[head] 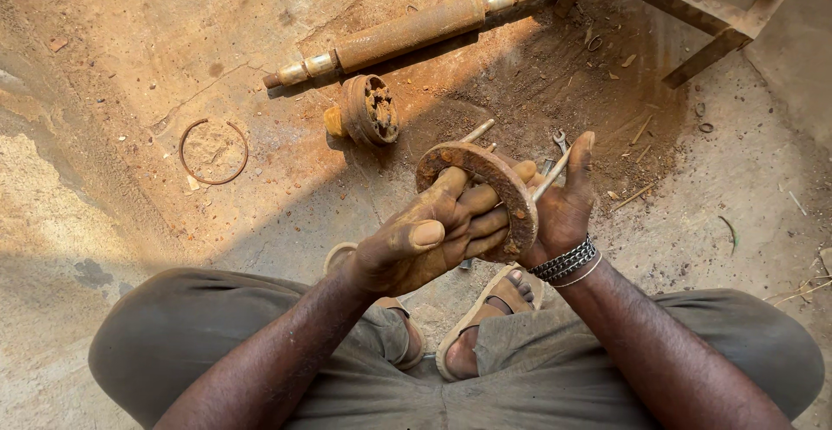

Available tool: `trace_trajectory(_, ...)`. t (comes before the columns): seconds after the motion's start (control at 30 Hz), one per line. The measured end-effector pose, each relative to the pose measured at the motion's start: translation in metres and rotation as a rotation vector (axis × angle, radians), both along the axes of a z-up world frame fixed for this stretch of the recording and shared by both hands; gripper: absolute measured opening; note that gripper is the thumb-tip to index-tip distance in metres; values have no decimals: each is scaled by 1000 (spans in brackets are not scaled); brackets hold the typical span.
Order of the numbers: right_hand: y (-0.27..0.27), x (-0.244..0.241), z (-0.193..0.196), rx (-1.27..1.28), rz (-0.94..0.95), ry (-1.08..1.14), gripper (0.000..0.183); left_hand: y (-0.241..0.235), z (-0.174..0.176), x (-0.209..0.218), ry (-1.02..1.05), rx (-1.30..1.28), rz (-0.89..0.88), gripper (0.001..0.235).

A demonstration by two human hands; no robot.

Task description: The person sits on the ground and uses a hammer and wrench to disassemble and reassemble a cylindrical metal component on a long shaft. They remove a cage-like part, hammer the shaft, and then reattach the component.

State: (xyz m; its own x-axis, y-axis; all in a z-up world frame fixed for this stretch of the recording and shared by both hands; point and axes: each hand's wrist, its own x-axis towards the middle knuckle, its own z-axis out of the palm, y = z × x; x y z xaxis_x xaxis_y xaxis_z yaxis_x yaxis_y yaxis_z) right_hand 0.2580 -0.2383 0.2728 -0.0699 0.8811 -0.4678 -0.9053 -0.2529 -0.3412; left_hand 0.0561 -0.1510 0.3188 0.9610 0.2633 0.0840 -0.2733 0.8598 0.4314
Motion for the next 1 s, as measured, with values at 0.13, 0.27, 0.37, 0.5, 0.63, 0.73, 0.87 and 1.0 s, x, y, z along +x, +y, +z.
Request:
trace_trajectory(0.13, -5, 2, -12, 38, 9, 85, 122, -5, -5, 1, -112, 64, 23, 56)
trace_trajectory(0.27, -9, 4, -17, 152, 47, 228, 125, -7, 5, 4, -115, 79, 9, 61)
trace_trajectory(0.37, -7, 2, -13, 218, 71, 236, 126, -4, 14, 8, -79, 66, 7, 77)
trace_trajectory(0.5, 1, 0, 2, 22, 2, -113, 113, 1, 12, 3, 62, 127, 63, 102)
trace_trajectory(0.63, 12, 4, 26, 287, -62, -633, 84, 4, -12, 2, 288, -83, 317, 88)
trace_trajectory(0.73, 14, 4, 36, 252, 55, -1277, 51, 8, -39, 2, 331, -159, 486, 69)
trace_trajectory(0.87, 16, 1, 26, -42, 188, -1360, 29, 5, -66, -2, 521, -204, 511, 58)
trace_trajectory(1.0, 19, -2, -8, -89, 299, -1214, 22, -3, -73, 0, 928, 122, 438, 63)
